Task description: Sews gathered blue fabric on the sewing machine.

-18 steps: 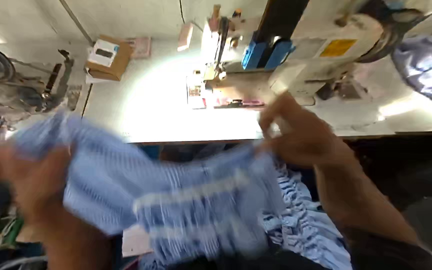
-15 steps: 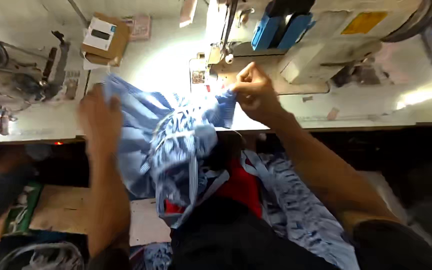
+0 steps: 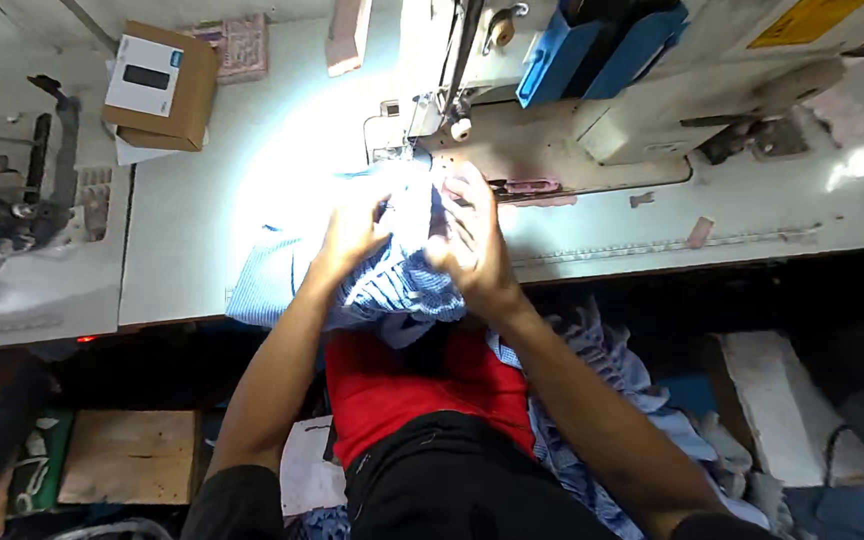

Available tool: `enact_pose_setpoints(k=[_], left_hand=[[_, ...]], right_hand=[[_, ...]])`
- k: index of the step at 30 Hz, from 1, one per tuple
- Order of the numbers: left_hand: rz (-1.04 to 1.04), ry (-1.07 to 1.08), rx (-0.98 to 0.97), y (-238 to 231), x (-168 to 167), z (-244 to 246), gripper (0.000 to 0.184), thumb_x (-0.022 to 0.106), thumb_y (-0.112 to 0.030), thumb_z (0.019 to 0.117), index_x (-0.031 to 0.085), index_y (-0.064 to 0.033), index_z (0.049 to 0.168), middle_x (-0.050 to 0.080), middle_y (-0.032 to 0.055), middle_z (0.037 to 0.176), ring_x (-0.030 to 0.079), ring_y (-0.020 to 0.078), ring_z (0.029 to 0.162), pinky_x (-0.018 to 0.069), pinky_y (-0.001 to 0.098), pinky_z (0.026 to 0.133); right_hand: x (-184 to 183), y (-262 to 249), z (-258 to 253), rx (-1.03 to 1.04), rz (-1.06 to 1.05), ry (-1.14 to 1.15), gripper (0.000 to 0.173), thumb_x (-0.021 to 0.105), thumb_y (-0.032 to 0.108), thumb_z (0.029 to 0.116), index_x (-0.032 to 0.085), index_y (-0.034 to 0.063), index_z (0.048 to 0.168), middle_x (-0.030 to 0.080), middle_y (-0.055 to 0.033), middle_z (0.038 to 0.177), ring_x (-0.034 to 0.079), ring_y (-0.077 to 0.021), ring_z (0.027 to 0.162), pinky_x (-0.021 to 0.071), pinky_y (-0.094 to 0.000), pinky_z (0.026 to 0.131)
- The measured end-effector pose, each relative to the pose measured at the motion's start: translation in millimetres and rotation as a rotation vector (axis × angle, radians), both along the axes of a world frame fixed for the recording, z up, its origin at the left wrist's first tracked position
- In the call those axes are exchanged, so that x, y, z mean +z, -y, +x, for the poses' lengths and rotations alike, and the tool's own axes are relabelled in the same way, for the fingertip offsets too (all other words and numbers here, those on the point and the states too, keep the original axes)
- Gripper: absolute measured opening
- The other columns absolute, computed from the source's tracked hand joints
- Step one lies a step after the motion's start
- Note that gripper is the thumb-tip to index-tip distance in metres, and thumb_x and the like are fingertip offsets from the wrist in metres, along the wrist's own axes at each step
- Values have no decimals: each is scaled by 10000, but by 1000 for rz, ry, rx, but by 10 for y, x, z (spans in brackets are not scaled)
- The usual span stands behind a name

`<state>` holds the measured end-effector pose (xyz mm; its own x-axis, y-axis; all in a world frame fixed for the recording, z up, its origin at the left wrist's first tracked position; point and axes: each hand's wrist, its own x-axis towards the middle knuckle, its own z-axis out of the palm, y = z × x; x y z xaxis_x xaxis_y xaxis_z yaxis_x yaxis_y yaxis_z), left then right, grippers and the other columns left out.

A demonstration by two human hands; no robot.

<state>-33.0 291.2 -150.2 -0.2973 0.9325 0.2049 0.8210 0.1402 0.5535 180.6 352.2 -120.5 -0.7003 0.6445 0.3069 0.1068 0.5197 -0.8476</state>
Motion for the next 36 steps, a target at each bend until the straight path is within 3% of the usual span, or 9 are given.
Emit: enact_pose_setpoints(k=[2,4,10,13,16,20,25,28,36], left_hand=[[137,-36,235,37,-155,-62,238,578,-238,960,689,-56,855,629,64,694,623,230,690,506,480,702],[208,-33,401,123,-141,-84,264,596,-213,946,606,-54,736,549,59,651,557,214,674,465,427,701],[466,10,578,397,23,-15,116,605,-131,951,598,-35,886,551,31,749,534,86,653,446,251,601],[334,-164,682,460,-32,-72,254,638,-218,950,683,18,1035,692,136,869,679,240,858,547,384,805],[-90,-308,766,417,13,-102,301,561,-287,936,667,-37,1065,713,185,982,649,406,1079,371,642,1047],[126,-394,416,241,129,232,461,620,-168,856,655,-36,1297,622,231,1342,518,449,1328,309,646,1140],[228,95,-267,-205,-131,159,410,703,-281,911,685,-112,1283,715,42,1213,626,184,1203,470,410,1077],[234,256,-115,-269,-143,78,225,677,-292,994,759,-90,940,708,-4,826,651,78,803,530,300,797],[93,145,82,-391,-87,-1,282,580,-340,1043,711,-98,983,674,4,821,630,125,828,476,353,855]], right_hand=[[-178,243,151,-147,271,267,1157,847,495,724,253,63,1618,413,-183,1584,471,-330,1409,464,-523,1099],[-420,331,291,-157,373,325,800,843,382,785,535,86,1462,617,-183,1322,585,-385,1204,497,-572,961],[44,-64,334,228,-364,-84,174,604,90,989,618,109,1162,688,45,1017,674,-28,911,605,-251,798],[32,-505,41,-60,-91,115,237,534,195,1041,697,22,1047,693,-36,895,659,-86,826,570,-318,778],[-109,-684,-250,-307,152,490,371,472,318,1054,672,6,1076,691,-197,863,688,-373,832,509,-600,753],[-140,-513,-375,-337,231,662,369,444,371,1059,648,64,1065,680,-192,805,685,-431,807,480,-611,658],[-63,-559,-424,-311,160,767,419,456,417,1038,651,62,932,669,-198,801,676,-434,841,457,-621,663],[-31,-386,-170,-281,239,498,368,611,336,1013,596,37,1227,650,-179,974,660,-358,904,533,-545,743],[-314,-67,-221,-49,470,427,400,507,99,1048,595,32,1433,572,-162,1456,610,-333,1217,505,-457,1004]])
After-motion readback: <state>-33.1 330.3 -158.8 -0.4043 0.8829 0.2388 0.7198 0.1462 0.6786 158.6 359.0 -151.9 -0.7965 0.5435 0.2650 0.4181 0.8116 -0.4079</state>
